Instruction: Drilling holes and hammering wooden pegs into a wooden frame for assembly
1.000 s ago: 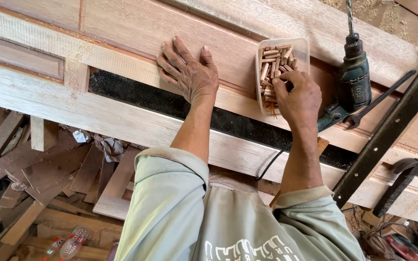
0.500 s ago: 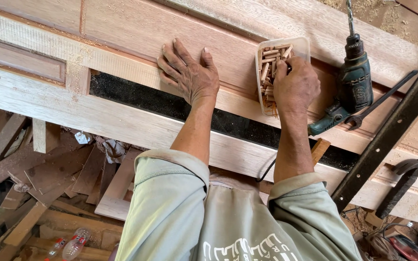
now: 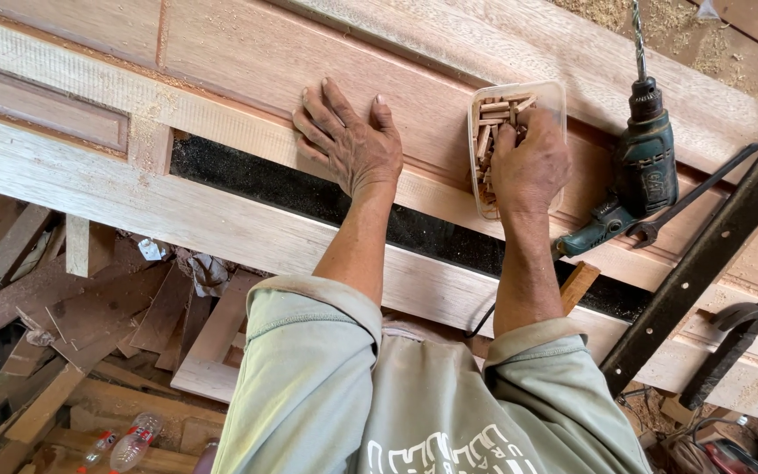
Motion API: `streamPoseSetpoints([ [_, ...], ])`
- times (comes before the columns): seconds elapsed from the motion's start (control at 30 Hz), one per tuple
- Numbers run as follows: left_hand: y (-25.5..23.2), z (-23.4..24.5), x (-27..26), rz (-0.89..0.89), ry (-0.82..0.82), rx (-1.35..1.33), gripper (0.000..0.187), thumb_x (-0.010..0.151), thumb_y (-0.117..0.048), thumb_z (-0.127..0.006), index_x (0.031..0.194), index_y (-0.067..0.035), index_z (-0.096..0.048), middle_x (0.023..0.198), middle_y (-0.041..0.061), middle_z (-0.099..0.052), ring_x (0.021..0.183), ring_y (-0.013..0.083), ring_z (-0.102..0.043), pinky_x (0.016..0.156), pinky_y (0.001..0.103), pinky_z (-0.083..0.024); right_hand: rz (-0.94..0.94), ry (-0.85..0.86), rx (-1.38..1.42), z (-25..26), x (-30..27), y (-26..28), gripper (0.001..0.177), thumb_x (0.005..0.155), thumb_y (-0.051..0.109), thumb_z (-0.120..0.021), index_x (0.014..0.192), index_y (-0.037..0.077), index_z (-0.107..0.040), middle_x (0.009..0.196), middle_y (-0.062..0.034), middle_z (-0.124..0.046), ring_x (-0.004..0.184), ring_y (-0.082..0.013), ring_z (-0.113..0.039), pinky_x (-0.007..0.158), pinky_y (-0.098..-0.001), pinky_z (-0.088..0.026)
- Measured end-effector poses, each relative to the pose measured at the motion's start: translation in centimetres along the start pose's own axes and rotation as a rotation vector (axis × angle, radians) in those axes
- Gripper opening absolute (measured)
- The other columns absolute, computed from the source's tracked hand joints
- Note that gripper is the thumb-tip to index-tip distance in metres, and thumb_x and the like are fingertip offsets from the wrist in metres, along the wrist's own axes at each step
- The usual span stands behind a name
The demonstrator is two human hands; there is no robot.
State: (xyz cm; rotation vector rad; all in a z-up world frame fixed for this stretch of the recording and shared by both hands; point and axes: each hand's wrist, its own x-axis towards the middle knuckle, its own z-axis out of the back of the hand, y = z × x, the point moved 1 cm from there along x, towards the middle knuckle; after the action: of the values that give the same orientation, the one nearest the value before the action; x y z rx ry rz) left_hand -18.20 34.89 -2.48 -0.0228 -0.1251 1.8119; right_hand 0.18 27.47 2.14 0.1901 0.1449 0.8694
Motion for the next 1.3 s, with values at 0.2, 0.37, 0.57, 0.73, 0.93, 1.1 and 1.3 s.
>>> streamPoseSetpoints([
  [0.2,0.0,0.0,0.1,0.004,0.005,-0.012,0.072,0.097,-0.058,-0.053,0.152,-0.013,-0.042,0.158,0.013,-0.039,0.148,0.0425,-0.035,0.121,0.06,-0.028,-0.031,0.06,0.167,1.8,-0.2,0.7,0.009,0.098,0.016,-0.072,0.101,0.015,-0.064,0.084,-0.0038,-0.072,0.075,-0.0201,-0.068,0.061,-0.0378,-0.056],
  [0.37,0.2,-0.8,0.0,0.001,0.01,-0.033,0.075,0.097,-0.06,-0.054,0.154,-0.014,-0.038,0.159,0.014,-0.034,0.149,0.0417,-0.03,0.119,0.057,-0.024,0.218,-0.063,0.49,4.2,-1.5,0.4,0.001,0.106,0.007,-0.066,0.105,0.006,-0.067,0.094,-0.0115,-0.071,0.083,-0.0238,-0.07,0.071,-0.0377,-0.058],
  [0.57,0.3,-0.8,-0.1,-0.007,0.045,-0.062,0.078,0.098,-0.059,-0.057,0.157,-0.014,-0.033,0.16,0.017,-0.028,0.151,0.0423,-0.023,0.119,0.056,-0.017,0.284,-0.198,0.722,4.8,-3.5,-1.5,0.012,0.101,0.006,-0.077,0.112,0.005,-0.075,0.092,-0.0121,-0.068,0.076,-0.0213,-0.063,0.067,-0.0308,-0.052],
  [0.73,0.2,-0.1,0.1,0.007,0.122,-0.052,0.076,0.101,-0.059,-0.054,0.158,-0.015,-0.03,0.161,0.016,-0.024,0.151,0.0416,-0.019,0.12,0.055,-0.013,0.227,-0.222,0.795,5.5,-4.6,-1.7,0.013,0.099,0.003,-0.078,0.112,0.003,-0.075,0.09,-0.01,-0.068,0.075,-0.0146,-0.059,0.069,-0.0285,-0.052],
  [0.93,0.2,-0.3,0.2,0.012,0.151,-0.042,0.075,0.101,-0.06,-0.054,0.157,-0.016,-0.031,0.162,0.015,-0.024,0.152,0.0407,-0.018,0.121,0.056,-0.012,0.193,-0.189,0.928,5.3,-5.5,-2.4,0.012,0.103,0.005,-0.073,0.113,-0.001,-0.072,0.097,-0.015,-0.068,0.084,-0.0197,-0.064,0.076,-0.0324,-0.055],
  [1.1,0.2,-0.5,0.2,0.031,0.196,-0.025,0.074,0.104,-0.061,-0.051,0.159,-0.017,-0.028,0.164,0.015,-0.019,0.153,0.0404,-0.015,0.123,0.055,-0.011,0.051,-0.059,1.201,4.6,-6.4,-3.5,0.016,0.104,0.0,-0.066,0.118,-0.008,-0.068,0.09,-0.019,-0.069,0.068,-0.0174,-0.062,0.062,-0.0315,-0.056],
  [1.3,0.5,-0.8,0.0,-0.019,0.007,-0.036,0.072,0.099,-0.06,-0.054,0.153,-0.014,-0.041,0.159,0.012,-0.037,0.149,0.0418,-0.032,0.123,0.06,-0.025,-0.216,0.126,1.515,5.5,-7.2,-4.1,0.04,0.102,0.004,-0.064,0.141,0.006,-0.058,0.101,-0.0128,-0.066,0.084,-0.0176,-0.061,0.065,-0.0264,-0.051],
])
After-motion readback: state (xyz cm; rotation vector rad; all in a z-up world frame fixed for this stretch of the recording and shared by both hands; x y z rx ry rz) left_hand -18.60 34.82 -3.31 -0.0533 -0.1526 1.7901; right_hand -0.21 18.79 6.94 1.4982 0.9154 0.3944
